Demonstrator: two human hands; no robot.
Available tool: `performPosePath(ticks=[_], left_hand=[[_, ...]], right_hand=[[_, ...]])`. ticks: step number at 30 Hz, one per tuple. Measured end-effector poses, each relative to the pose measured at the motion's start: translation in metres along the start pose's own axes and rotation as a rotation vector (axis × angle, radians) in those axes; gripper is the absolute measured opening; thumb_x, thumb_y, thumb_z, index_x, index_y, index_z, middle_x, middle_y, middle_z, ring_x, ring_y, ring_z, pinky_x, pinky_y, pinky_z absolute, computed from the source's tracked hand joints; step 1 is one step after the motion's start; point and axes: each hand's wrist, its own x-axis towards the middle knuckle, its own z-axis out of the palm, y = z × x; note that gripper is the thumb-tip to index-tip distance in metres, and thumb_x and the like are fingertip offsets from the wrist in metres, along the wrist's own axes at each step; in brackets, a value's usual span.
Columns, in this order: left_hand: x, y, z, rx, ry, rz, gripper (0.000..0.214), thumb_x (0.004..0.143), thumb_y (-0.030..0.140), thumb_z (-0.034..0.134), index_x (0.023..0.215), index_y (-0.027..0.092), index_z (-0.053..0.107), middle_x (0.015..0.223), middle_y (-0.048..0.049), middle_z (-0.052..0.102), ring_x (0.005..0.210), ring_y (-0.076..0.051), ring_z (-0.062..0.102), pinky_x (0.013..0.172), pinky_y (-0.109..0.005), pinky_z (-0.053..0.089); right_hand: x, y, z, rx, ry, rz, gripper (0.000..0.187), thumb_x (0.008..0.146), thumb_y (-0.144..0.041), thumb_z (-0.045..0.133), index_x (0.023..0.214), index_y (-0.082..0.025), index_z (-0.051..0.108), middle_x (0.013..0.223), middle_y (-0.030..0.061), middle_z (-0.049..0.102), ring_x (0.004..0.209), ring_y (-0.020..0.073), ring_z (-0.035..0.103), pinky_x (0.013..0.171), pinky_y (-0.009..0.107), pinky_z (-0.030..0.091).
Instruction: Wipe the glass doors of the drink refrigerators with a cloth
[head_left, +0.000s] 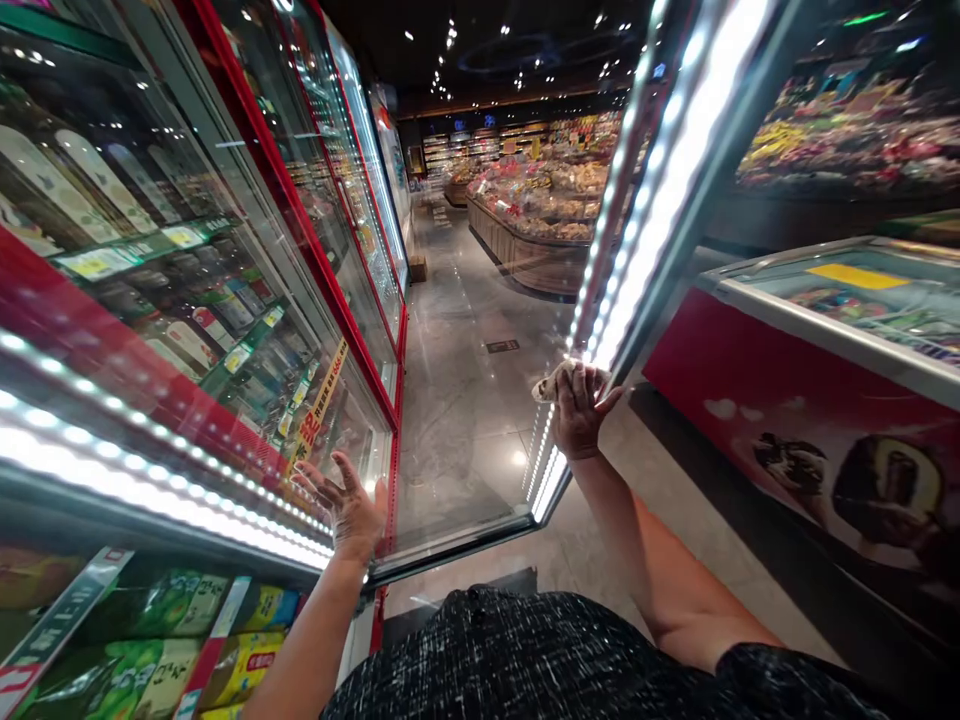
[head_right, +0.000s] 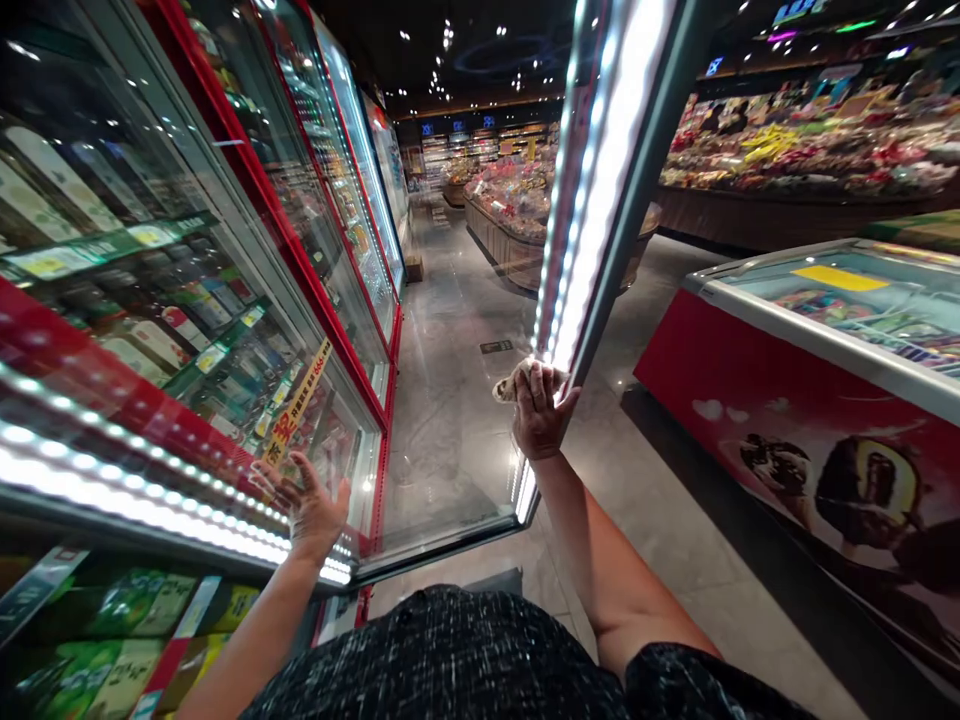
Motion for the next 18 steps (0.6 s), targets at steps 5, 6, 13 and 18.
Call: performPosePath(ticks=[5,6,13,18], left_hand=[[0.001,0.001,0.006,-0.015,-0.008,-0.061,0.103,0.09,0.04,0.062,0.165,0.014,-0.004,0.168,-0.0324,0.005,0.154,-0.05,0.018,0.115,-0.079,0.02],[0.001,0.001,0.007,-0.017,-0.005,-0.067,0.104,0.089,0.041,0.062,0.165,0.014,-0.004,0.168,-0.0333,0.004,0.154,-0.051,0.017,0.114,-0.08,0.019],[0.002,0.006,0.008,-0.021,0.011,-0.116,0.106,0.086,0.043,0.065,0.165,0.011,0.002,0.166,-0.0349,0.008,0.153,-0.054,0.013,0.112,-0.083,0.014],[0.001,0.002,0.01,-0.012,0.018,-0.137,0.108,0.084,0.043,0.067,0.166,0.013,0.003,0.167,-0.0325,0.008,0.155,-0.052,0.01,0.115,-0.08,0.013]], right_hand=[[0.003,0.011,0.0,-0.009,0.041,-0.034,0.042,0.1,-0.019,0.041,0.133,-0.019,0.067,0.14,0.0184,0.065,0.138,0.0295,0.054,0.122,0.068,0.002],[-0.002,0.012,-0.001,-0.014,0.038,-0.05,0.041,0.1,-0.018,0.041,0.131,-0.019,0.068,0.137,0.0184,0.067,0.136,0.0296,0.056,0.122,0.069,0.002],[0.043,0.027,-0.023,-0.105,0.087,-0.033,0.045,0.098,-0.016,0.043,0.137,-0.024,0.065,0.144,0.0147,0.063,0.149,0.03,0.042,0.121,0.072,-0.004],[0.052,0.03,-0.023,-0.126,0.172,-0.062,0.045,0.099,-0.016,0.041,0.137,-0.02,0.065,0.147,0.0166,0.059,0.156,0.0314,0.028,0.123,0.071,0.002]])
